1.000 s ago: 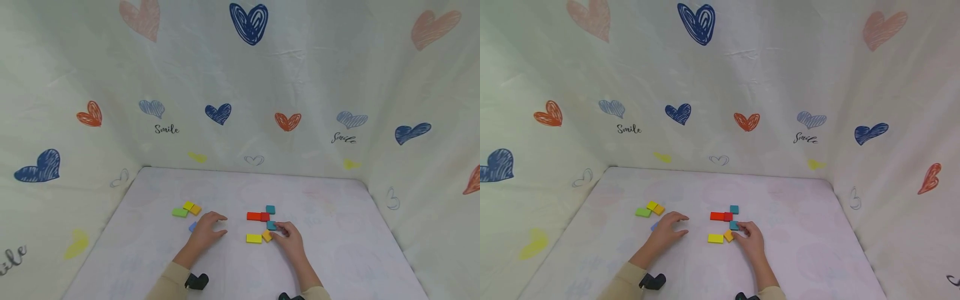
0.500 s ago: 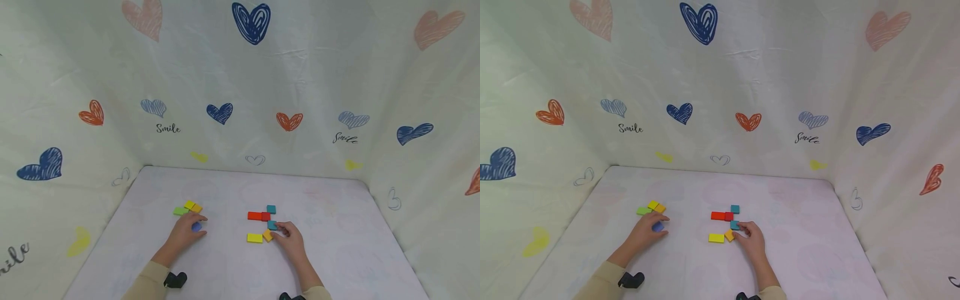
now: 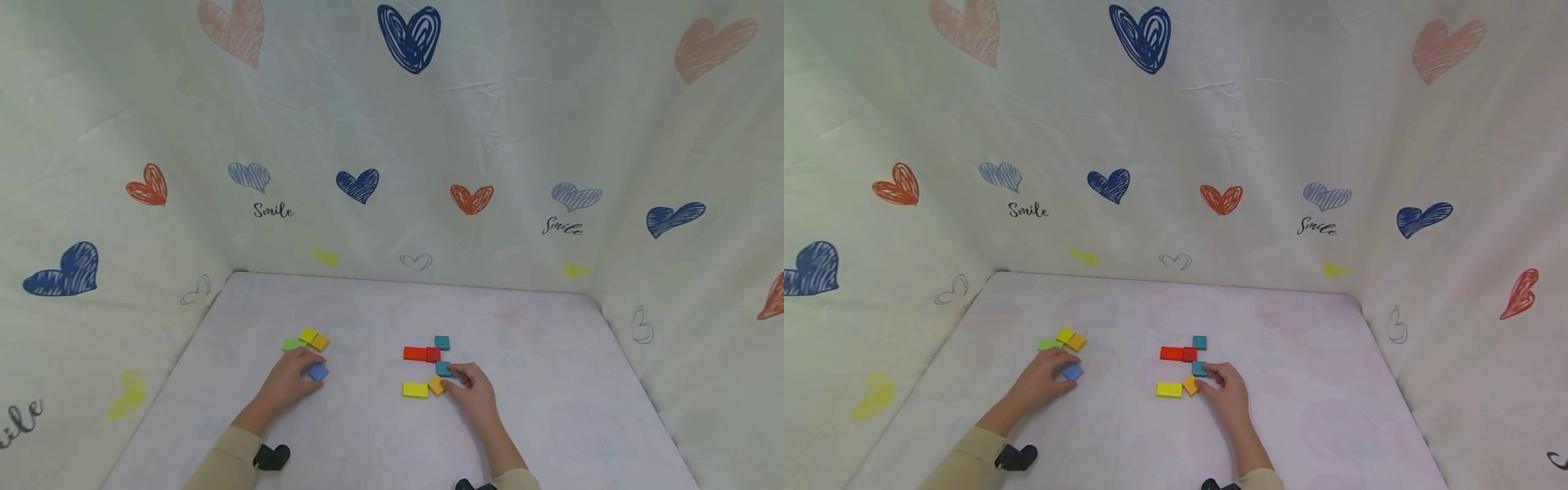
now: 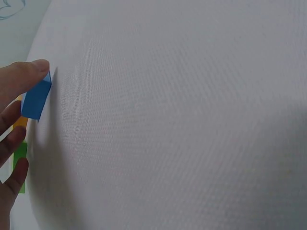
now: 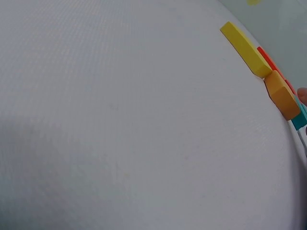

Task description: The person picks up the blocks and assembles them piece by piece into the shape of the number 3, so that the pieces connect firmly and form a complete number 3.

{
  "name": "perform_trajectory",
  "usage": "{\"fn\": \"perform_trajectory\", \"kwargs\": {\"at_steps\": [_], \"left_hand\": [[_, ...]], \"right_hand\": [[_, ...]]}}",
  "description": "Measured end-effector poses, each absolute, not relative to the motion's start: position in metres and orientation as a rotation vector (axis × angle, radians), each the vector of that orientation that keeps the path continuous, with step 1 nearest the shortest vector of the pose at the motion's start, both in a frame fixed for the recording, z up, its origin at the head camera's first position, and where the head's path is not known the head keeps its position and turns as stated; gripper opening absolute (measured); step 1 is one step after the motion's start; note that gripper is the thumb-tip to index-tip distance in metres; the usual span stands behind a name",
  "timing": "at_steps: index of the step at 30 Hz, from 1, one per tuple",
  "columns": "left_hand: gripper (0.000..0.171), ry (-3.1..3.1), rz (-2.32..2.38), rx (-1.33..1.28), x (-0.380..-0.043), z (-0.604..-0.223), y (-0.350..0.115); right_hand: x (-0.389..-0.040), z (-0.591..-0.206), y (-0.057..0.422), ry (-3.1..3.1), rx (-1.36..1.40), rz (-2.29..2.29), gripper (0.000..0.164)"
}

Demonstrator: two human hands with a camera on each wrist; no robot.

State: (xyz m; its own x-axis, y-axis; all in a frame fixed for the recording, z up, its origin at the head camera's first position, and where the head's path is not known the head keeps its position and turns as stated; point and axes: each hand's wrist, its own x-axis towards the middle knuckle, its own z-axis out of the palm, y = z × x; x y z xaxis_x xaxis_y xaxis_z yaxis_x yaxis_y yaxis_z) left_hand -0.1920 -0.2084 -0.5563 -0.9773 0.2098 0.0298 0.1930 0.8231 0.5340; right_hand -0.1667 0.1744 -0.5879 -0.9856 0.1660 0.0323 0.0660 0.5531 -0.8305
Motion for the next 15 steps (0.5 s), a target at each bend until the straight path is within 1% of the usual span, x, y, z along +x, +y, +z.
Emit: {"fn": "perform_trajectory", "kwargs": {"at_steps": [15], "left_hand": [[0.039, 2.954, 0.880, 0.331, -0.1938, -0.5583, -0.2116]], "right_hand": [[-0.1669, -0.5879, 0.1740, -2.666, -0.185, 1.421, 0.029]]}}
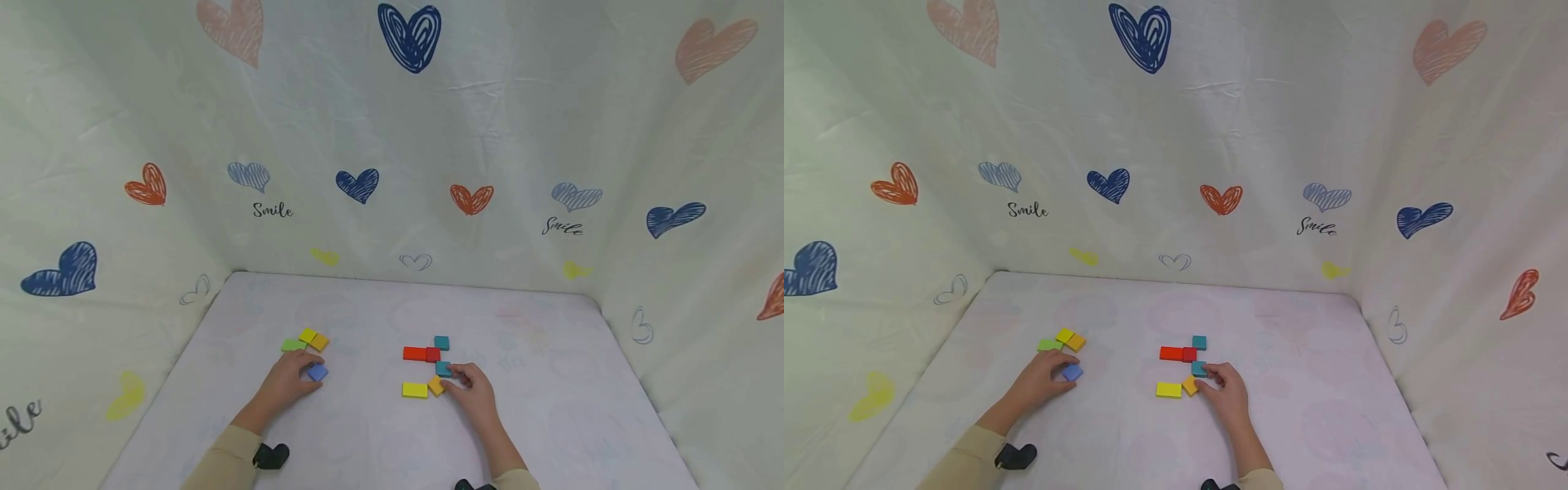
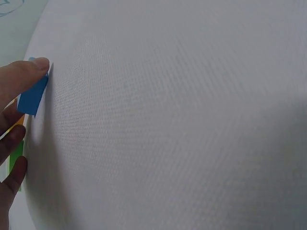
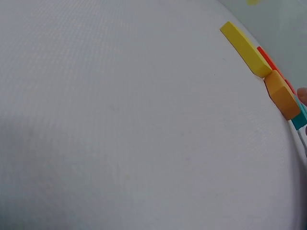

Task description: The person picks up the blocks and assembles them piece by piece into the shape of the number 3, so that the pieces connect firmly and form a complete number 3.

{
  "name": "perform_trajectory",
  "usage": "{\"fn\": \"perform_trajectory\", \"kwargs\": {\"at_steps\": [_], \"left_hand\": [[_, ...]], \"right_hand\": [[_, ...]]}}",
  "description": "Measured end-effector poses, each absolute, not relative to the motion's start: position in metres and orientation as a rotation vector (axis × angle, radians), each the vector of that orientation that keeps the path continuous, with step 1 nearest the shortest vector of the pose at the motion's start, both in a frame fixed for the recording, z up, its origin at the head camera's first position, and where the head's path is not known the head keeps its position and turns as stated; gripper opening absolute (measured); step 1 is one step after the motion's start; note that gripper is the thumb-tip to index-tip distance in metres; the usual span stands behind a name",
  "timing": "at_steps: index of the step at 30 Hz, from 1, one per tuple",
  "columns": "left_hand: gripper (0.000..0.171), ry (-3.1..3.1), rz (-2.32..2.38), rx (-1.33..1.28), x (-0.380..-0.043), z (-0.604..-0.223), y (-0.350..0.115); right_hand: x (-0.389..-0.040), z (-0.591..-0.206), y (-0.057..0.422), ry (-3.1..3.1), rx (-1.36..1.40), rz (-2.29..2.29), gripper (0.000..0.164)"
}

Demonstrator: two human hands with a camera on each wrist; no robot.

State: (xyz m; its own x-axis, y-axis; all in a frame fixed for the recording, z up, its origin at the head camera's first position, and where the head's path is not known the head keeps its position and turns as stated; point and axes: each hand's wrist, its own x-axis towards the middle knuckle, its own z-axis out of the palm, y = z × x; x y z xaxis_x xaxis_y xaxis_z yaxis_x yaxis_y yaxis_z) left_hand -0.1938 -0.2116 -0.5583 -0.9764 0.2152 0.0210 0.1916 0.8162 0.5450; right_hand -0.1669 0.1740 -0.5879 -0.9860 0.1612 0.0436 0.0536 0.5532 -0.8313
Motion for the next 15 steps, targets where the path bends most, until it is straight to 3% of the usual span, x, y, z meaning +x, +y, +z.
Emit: {"fn": "perform_trajectory", "kwargs": {"at_steps": [15], "left_hand": [[0.037, 2.921, 1.030, 0.353, -0.194, -0.565, -0.195]], "right_hand": [[-0.167, -0.587, 0.174, -2.673, -0.167, 1.405, 0.029]]}}
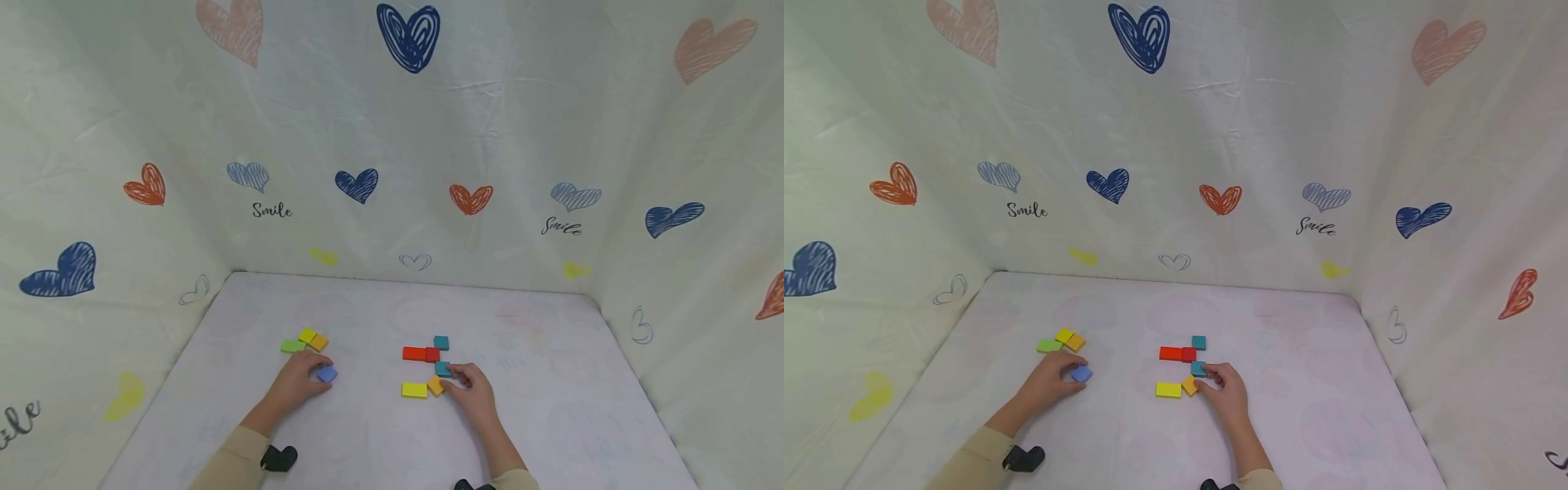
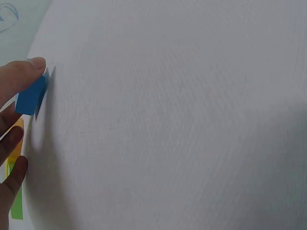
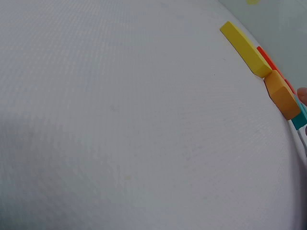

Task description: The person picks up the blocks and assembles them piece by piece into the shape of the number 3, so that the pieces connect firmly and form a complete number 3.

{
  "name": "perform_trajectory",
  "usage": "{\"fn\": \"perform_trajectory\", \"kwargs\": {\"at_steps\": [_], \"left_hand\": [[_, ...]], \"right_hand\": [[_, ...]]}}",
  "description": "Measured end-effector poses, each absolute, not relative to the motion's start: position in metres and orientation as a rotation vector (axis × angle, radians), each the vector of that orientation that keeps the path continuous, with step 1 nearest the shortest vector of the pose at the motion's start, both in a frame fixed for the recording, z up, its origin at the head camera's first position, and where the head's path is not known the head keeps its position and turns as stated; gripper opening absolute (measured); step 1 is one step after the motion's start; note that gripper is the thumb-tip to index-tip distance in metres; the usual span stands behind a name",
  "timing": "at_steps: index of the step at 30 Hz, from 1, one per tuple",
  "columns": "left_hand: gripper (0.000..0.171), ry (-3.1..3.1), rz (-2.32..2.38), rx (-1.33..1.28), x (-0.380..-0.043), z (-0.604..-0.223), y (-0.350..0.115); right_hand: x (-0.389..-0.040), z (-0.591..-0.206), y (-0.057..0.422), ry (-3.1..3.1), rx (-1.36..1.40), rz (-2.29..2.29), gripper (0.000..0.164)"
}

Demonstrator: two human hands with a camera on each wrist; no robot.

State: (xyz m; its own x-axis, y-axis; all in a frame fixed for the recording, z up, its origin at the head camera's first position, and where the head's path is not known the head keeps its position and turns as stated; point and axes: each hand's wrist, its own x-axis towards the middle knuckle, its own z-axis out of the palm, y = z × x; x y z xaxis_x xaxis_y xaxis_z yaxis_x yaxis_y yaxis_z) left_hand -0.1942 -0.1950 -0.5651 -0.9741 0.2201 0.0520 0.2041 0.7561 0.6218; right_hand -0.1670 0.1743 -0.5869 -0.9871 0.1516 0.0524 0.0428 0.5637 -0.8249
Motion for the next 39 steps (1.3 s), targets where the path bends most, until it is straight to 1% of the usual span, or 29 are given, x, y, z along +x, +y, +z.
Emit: {"fn": "perform_trajectory", "kwargs": {"at_steps": [15, 39], "left_hand": [[0.036, 2.884, 0.974, 0.584, -0.195, -0.568, -0.158], [0.032, 2.799, 0.816, 0.672, -0.192, -0.562, -0.097]], "right_hand": [[-0.167, -0.589, 0.175, -2.661, -0.162, 1.428, 0.029], [-0.169, -0.592, 0.178, -2.660, -0.137, 1.425, 0.028]]}}
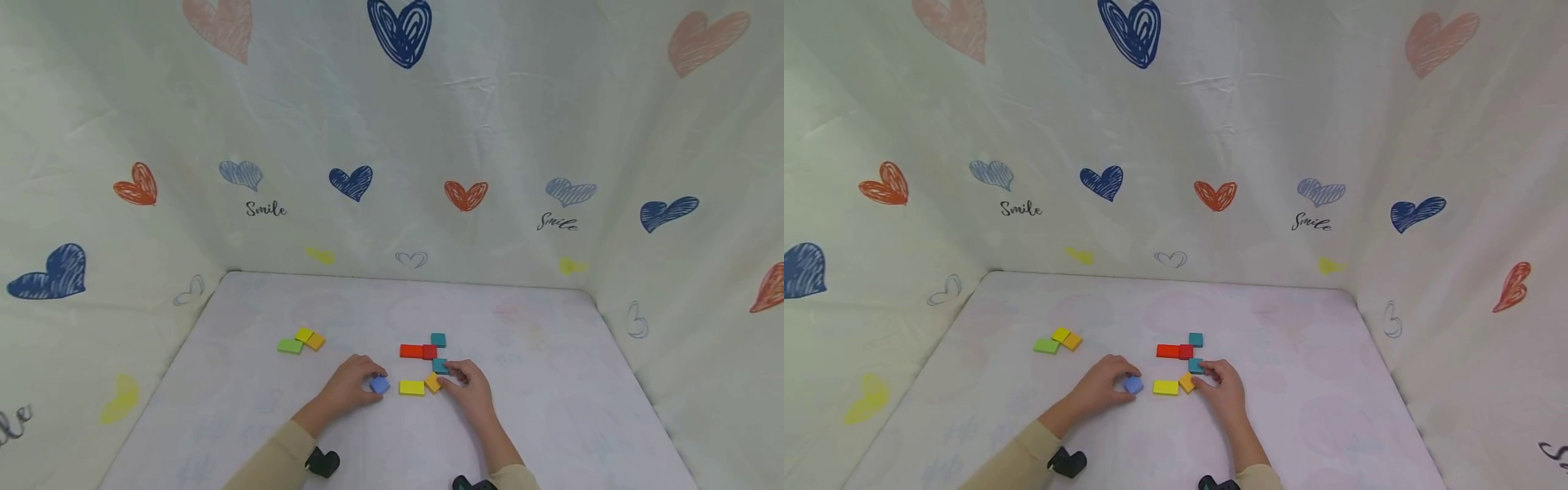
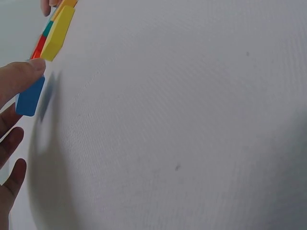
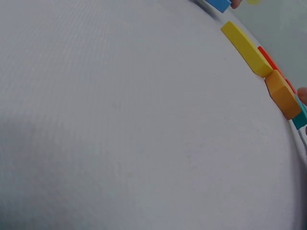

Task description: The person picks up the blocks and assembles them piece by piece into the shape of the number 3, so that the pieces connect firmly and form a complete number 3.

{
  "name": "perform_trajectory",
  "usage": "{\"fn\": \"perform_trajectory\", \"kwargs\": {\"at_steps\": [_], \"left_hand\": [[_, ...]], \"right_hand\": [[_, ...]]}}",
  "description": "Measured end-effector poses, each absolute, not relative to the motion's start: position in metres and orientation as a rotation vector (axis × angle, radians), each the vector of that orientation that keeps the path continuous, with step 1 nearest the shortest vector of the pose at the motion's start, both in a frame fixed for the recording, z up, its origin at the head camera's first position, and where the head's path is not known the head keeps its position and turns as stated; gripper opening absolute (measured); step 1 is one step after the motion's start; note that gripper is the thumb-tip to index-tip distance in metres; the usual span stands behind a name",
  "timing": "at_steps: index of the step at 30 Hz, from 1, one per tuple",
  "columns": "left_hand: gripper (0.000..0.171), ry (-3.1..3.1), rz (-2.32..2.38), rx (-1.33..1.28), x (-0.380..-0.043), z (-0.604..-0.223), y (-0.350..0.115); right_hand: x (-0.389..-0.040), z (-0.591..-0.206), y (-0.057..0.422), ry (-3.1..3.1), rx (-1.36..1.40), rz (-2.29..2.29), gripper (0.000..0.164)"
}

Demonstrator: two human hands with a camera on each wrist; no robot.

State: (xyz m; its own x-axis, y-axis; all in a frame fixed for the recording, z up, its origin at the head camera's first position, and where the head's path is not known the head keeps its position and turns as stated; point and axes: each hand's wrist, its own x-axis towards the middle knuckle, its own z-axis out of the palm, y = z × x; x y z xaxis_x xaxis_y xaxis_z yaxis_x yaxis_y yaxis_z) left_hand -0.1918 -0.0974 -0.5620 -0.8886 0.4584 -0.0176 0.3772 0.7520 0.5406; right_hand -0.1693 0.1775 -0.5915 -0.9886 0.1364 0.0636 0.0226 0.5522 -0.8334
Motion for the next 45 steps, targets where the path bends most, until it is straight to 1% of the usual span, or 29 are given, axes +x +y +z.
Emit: {"fn": "perform_trajectory", "kwargs": {"at_steps": [10, 26, 29, 36, 40, 45], "left_hand": [[0.032, 2.770, 0.775, 0.703, -0.190, -0.559, -0.086], [0.034, 2.734, 0.684, 0.794, -0.194, -0.554, -0.083], [0.035, 2.738, 0.671, 0.788, -0.194, -0.555, -0.082], [0.044, 2.757, 0.680, 0.767, -0.193, -0.559, -0.084], [0.047, 2.815, 0.664, 0.714, -0.191, -0.562, -0.085], [0.047, 2.876, 0.654, 0.636, -0.188, -0.562, -0.087]], "right_hand": [[-0.170, -0.592, 0.178, -2.636, -0.111, 1.413, 0.027], [-0.169, -0.592, 0.178, -2.631, -0.100, 1.419, 0.027], [-0.169, -0.592, 0.178, -2.632, -0.095, 1.403, 0.027], [-0.169, -0.592, 0.178, -2.622, -0.085, 1.399, 0.027], [-0.170, -0.593, 0.178, -2.624, -0.085, 1.417, 0.027], [-0.170, -0.593, 0.179, -2.627, -0.089, 1.427, 0.027]]}}
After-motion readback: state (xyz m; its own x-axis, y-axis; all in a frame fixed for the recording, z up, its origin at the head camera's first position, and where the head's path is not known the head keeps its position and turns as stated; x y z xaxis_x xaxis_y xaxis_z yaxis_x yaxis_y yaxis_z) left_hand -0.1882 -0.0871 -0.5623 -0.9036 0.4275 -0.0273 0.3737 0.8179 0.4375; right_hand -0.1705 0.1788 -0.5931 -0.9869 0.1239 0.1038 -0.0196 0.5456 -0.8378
